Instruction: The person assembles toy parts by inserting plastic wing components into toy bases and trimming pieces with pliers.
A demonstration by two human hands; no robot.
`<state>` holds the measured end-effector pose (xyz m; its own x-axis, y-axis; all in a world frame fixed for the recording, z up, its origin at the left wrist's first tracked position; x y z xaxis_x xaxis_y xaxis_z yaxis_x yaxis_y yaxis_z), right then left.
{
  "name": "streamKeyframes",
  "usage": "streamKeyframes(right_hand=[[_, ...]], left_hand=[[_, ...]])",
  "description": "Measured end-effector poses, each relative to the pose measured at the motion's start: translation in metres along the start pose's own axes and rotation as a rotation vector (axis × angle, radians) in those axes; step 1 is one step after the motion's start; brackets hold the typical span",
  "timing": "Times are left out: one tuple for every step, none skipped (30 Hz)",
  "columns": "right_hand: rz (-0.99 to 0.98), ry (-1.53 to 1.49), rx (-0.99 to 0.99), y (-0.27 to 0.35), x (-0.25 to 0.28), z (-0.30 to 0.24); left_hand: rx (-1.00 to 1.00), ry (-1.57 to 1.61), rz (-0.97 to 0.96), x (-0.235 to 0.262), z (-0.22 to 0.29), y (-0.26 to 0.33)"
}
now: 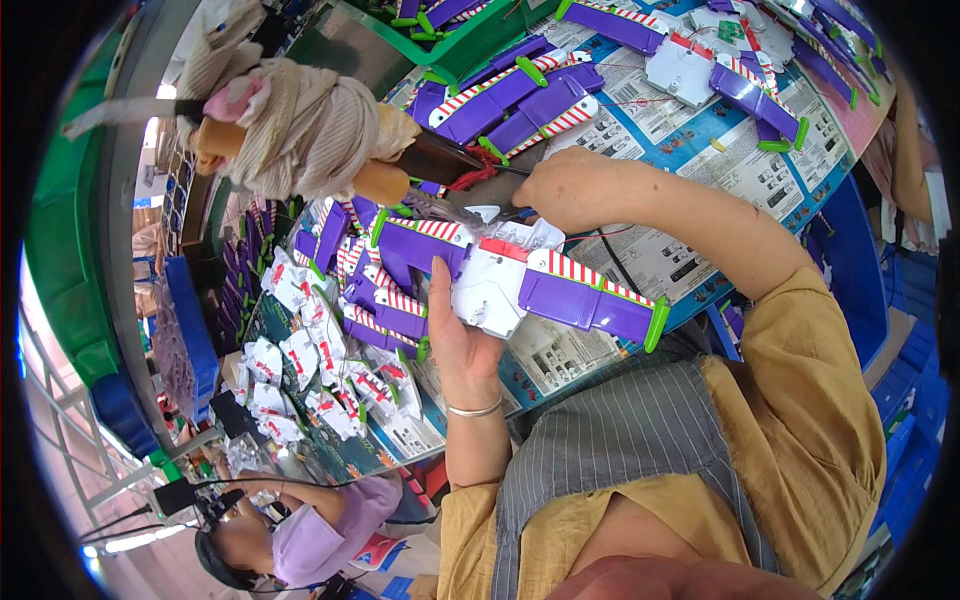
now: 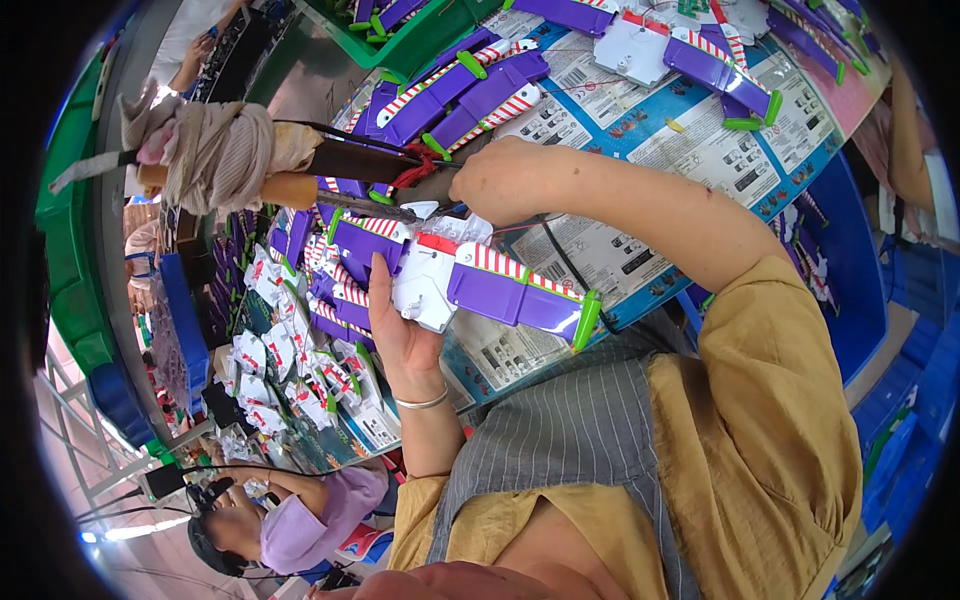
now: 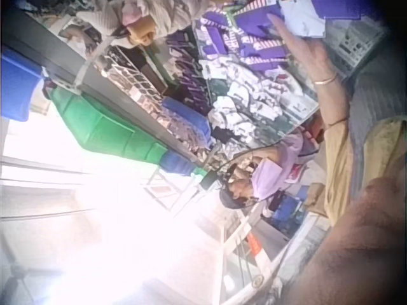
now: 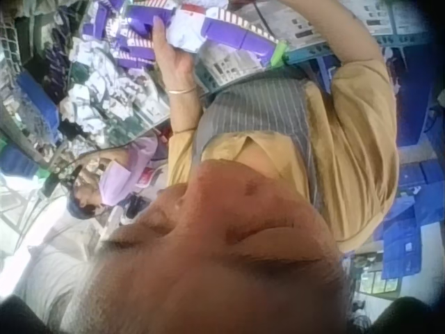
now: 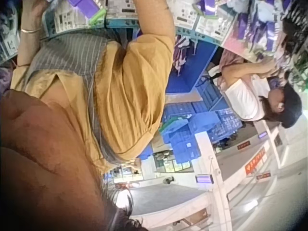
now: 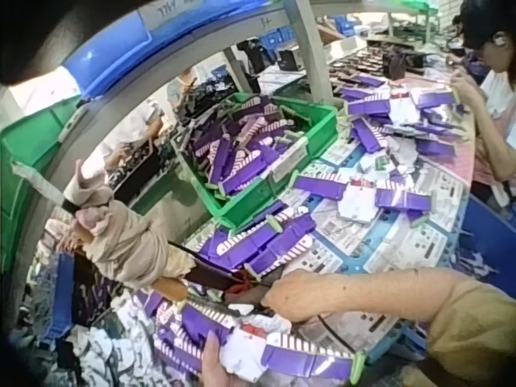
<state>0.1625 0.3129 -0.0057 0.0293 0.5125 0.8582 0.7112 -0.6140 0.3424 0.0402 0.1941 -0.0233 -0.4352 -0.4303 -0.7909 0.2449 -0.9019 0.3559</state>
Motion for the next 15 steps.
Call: streamKeyframes(right_hand=[[-0.011,0.01,-0.01,0.001,0.0,0.0],[-0.024,0.02,-0.02,0.001,-0.002,-0.001],[-0.029,0.028,-0.015,0.003,-0.003,-0.001],[-0.016,0.03,-0.004,0.005,-0.005,0.0],[-0.005,0.031,0.006,0.007,-0.008,0.001],[-0.023,0.066,0.029,0.012,-0.013,-0.001],[-0.042,0.098,0.05,0.019,-0.018,-0.002],[0.0,0.176,0.155,0.03,-0.019,-0.005],[-0.029,0.251,0.193,0.037,-0.023,-0.011],[-0.055,0.327,0.226,0.041,-0.024,-0.017],[-0.188,0.416,0.241,0.044,-0.029,-0.023],[-0.203,0.42,0.248,0.047,-0.033,-0.027],[-0.081,0.54,0.267,0.055,-0.032,-0.028],[0.044,0.66,0.288,0.064,-0.03,-0.032],[0.033,0.727,0.228,0.068,-0.032,-0.037]], left_hand=[[-0.027,-0.039,0.018,0.001,0.0,0.001],[-0.054,-0.076,0.038,0.002,0.0,0.003],[-0.043,-0.08,0.076,0.004,-0.003,0.004],[-0.046,-0.071,0.081,0.005,-0.005,0.007],[-0.046,-0.116,0.116,0.008,-0.007,0.013],[-0.039,-0.16,0.155,0.012,-0.012,0.021],[0.0,-0.182,0.191,0.017,-0.018,0.032],[0.007,-0.23,0.217,0.021,-0.024,0.043],[0.017,-0.284,0.251,0.025,-0.026,0.059],[0.05,-0.298,0.192,0.028,-0.028,0.07],[0.095,-0.359,0.141,0.033,-0.027,0.082],[0.124,-0.412,0.09,0.038,-0.024,0.091],[0.147,-0.38,-0.012,0.037,-0.026,0.095],[0.253,-0.386,-0.049,0.044,-0.026,0.102],[0.356,-0.396,-0.085,0.051,-0.024,0.108]])
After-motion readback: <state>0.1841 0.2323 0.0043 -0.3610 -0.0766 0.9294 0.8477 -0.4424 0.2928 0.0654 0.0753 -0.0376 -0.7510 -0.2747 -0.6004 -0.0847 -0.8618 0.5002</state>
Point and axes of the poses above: each hand's wrist, its own y-axis away from the middle knuckle, its own x-axis out of the back of the hand, z = x × y, the point moved 5 cm from there along -y, towards the middle knuckle, and after that the axes turned 14 degrees about -x, right-handed, at the moved point
